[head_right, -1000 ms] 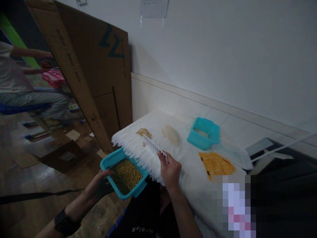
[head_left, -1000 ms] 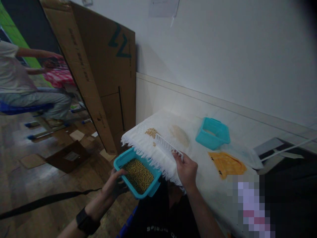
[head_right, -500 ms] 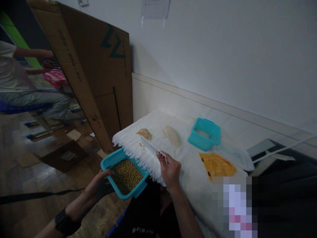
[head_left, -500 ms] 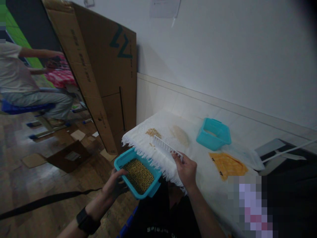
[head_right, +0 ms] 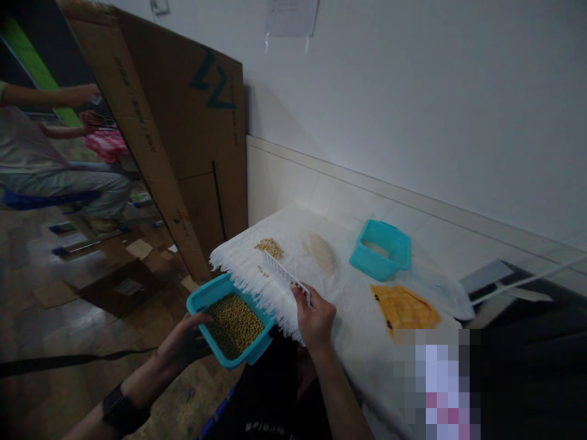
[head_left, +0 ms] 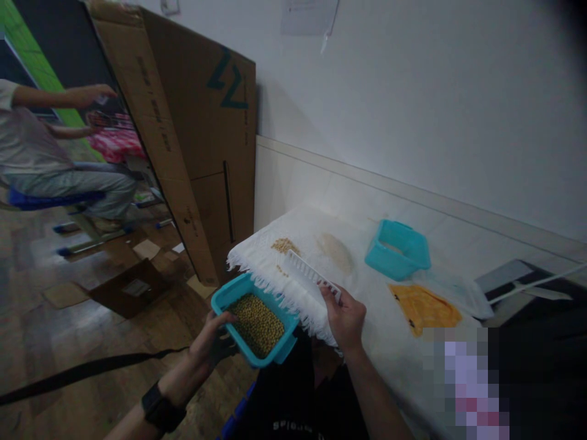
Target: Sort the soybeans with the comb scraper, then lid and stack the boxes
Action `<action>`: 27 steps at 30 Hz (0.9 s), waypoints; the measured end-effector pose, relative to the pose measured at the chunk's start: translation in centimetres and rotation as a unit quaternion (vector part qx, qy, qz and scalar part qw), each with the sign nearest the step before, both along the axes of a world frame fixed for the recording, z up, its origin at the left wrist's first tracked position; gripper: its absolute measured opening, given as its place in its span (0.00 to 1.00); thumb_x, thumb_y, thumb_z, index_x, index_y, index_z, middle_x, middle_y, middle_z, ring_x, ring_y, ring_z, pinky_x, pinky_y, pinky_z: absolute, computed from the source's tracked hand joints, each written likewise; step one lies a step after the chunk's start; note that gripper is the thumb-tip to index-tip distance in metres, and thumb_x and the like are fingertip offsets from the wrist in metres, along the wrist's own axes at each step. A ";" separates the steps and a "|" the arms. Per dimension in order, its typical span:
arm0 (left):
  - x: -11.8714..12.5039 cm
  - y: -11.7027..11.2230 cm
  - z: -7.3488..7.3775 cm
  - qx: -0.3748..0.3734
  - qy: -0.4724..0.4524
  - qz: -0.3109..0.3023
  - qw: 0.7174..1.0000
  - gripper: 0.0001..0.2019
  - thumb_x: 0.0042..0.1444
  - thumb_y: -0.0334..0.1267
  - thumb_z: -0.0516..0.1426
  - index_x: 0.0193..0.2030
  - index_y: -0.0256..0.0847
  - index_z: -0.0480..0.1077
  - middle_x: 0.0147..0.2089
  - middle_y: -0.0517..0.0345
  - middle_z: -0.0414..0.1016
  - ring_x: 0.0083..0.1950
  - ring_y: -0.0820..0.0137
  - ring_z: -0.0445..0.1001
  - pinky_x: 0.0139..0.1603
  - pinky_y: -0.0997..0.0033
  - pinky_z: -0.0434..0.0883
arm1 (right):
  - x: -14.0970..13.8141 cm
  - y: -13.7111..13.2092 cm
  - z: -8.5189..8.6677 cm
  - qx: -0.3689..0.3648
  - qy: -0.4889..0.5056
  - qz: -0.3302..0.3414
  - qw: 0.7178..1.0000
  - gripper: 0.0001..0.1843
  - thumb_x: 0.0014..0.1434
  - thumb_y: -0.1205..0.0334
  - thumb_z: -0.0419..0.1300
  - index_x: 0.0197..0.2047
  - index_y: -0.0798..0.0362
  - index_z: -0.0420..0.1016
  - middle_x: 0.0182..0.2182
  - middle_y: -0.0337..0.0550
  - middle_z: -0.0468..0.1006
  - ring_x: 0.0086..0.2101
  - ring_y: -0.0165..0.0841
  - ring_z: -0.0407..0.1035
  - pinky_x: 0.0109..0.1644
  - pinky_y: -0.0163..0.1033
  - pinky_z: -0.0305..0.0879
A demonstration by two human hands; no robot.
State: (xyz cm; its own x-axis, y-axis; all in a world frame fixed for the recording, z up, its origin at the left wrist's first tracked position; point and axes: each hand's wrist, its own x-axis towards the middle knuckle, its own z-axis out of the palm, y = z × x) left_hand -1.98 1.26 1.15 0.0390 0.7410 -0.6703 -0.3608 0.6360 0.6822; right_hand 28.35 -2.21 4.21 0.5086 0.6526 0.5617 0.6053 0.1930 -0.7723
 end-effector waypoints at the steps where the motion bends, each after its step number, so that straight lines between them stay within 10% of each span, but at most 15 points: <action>1: 0.0 0.0 0.0 0.005 0.009 -0.003 1.000 0.28 0.48 0.35 0.72 0.55 0.52 0.68 0.42 0.59 0.78 0.35 0.60 0.82 0.38 0.57 0.83 | 0.0 0.1 0.0 0.003 -0.001 -0.004 1.000 0.37 0.71 0.23 0.67 0.42 0.51 0.97 0.34 0.51 0.94 0.31 0.45 0.90 0.36 0.40 0.84; 27: -0.9 0.6 -0.2 0.021 0.005 0.007 1.000 0.29 0.43 0.39 0.74 0.50 0.51 0.67 0.33 0.63 0.77 0.31 0.58 0.80 0.33 0.57 0.80 | -1.7 2.9 -0.4 0.046 -0.055 0.071 0.995 0.26 0.78 0.37 0.67 0.45 0.49 0.97 0.35 0.48 0.95 0.30 0.43 0.89 0.36 0.39 0.85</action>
